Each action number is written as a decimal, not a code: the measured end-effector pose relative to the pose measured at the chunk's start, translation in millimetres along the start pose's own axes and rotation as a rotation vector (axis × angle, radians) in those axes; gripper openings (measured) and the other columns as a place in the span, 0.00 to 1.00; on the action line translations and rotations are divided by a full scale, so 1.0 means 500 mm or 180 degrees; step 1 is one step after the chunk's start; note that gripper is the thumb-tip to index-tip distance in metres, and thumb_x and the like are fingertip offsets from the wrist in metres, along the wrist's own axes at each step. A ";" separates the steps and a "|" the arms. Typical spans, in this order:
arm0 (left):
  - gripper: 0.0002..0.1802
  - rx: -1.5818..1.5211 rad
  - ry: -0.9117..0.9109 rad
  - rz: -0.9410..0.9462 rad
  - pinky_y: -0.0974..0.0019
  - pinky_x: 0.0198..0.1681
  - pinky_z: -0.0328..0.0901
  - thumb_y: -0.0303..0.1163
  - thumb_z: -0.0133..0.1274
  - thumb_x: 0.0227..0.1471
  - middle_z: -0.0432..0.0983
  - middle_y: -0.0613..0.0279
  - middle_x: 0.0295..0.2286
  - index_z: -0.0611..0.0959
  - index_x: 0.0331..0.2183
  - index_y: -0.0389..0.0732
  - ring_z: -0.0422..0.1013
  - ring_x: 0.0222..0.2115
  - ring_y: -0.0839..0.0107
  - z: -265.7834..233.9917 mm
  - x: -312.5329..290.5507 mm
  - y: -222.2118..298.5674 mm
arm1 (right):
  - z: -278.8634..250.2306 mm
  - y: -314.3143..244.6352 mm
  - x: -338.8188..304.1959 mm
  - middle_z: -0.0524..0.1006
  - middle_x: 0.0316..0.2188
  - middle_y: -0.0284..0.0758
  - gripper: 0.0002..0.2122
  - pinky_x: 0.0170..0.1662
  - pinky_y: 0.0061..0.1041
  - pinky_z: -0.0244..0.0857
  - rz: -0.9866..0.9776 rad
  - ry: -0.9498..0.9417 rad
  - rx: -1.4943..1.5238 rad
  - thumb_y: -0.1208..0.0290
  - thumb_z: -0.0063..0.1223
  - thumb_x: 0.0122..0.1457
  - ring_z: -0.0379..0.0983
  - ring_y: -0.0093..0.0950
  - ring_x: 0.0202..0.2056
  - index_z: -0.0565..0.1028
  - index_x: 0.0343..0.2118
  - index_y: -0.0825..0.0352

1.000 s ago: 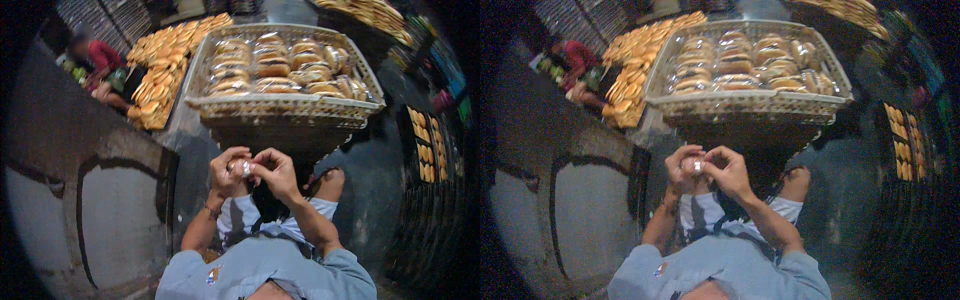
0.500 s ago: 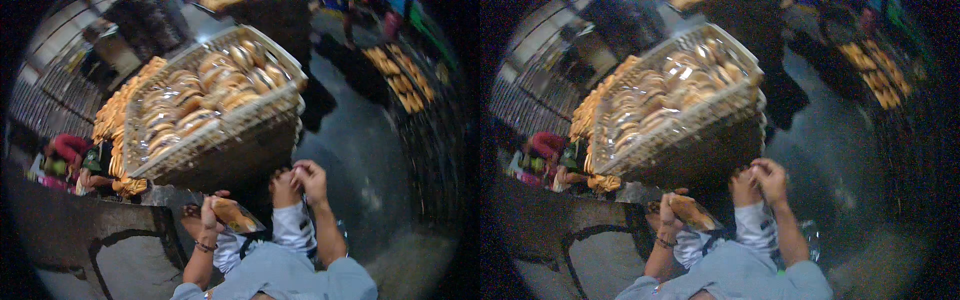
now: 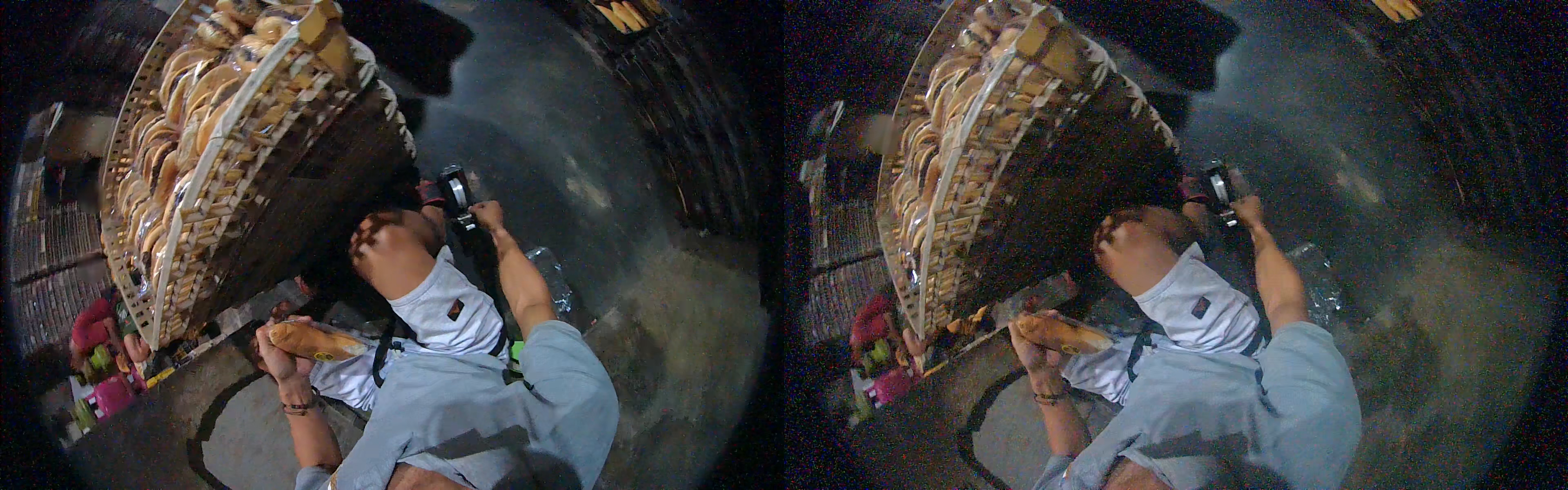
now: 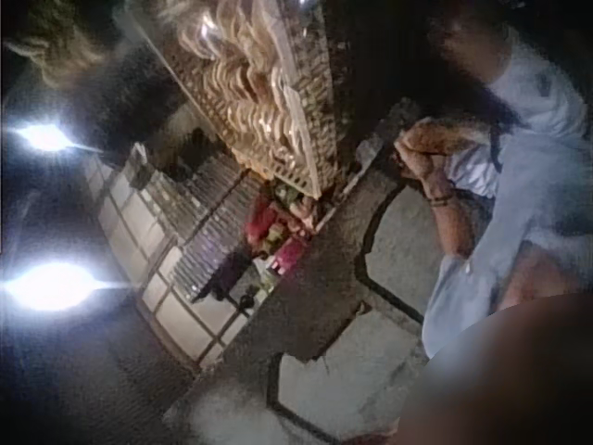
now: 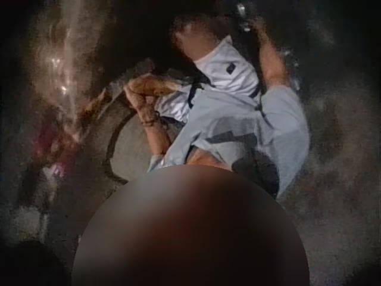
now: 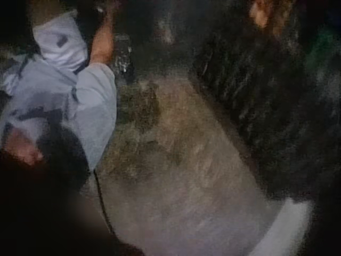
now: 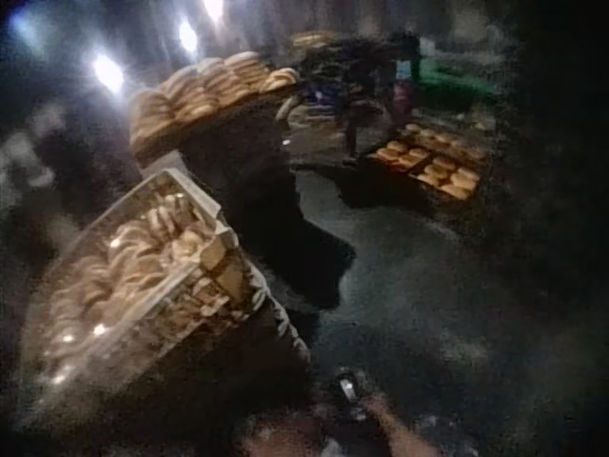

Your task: The person sits on the floor and repeatedly picks up buns, places them into clear plastic bags, and arranges the packaged buns into a white plastic crate. The person handles the buns one at a time and stacks the finished packages in the crate.

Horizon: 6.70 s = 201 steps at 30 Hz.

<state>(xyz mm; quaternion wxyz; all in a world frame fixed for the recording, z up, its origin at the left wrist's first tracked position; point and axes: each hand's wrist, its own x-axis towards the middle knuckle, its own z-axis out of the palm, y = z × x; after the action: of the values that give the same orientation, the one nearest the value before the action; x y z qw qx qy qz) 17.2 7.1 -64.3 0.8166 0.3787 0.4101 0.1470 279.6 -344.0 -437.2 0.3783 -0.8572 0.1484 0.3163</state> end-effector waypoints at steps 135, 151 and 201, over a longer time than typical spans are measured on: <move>0.25 0.2007 -0.0990 0.2953 0.63 0.38 0.74 0.40 0.46 0.54 0.82 0.50 0.31 0.78 0.49 0.35 0.79 0.33 0.66 0.207 -0.108 0.208 | -0.275 -0.705 -0.835 0.78 0.44 0.57 0.45 0.41 0.26 0.72 -0.2436 -0.5336 0.1392 0.75 0.67 0.51 0.79 0.30 0.34 0.51 0.69 0.67; 0.26 0.1985 -0.0959 0.3459 0.67 0.36 0.73 0.39 0.45 0.54 0.82 0.52 0.29 0.77 0.51 0.36 0.79 0.30 0.70 0.176 -0.130 0.207 | -0.199 -0.701 -0.826 0.78 0.26 0.30 0.35 0.28 0.17 0.66 -0.3898 -0.3078 0.0337 0.84 0.56 0.55 0.71 0.14 0.25 0.58 0.67 0.61; 0.21 0.1013 -0.0685 0.3204 0.63 0.56 0.65 0.32 0.55 0.59 0.78 0.52 0.47 0.78 0.51 0.32 0.74 0.49 0.65 0.009 -0.041 0.269 | 0.032 -1.297 -0.669 0.81 0.32 0.42 0.16 0.39 0.41 0.72 -0.5250 -0.0355 -0.4292 0.59 0.63 0.49 0.79 0.42 0.35 0.80 0.41 0.60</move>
<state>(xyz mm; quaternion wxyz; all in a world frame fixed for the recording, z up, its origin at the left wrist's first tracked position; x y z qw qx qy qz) 17.4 83.6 48.1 0.6152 0.6604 0.1091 0.4166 340.4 107.1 133.5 -0.0707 -0.7094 -0.7010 0.0180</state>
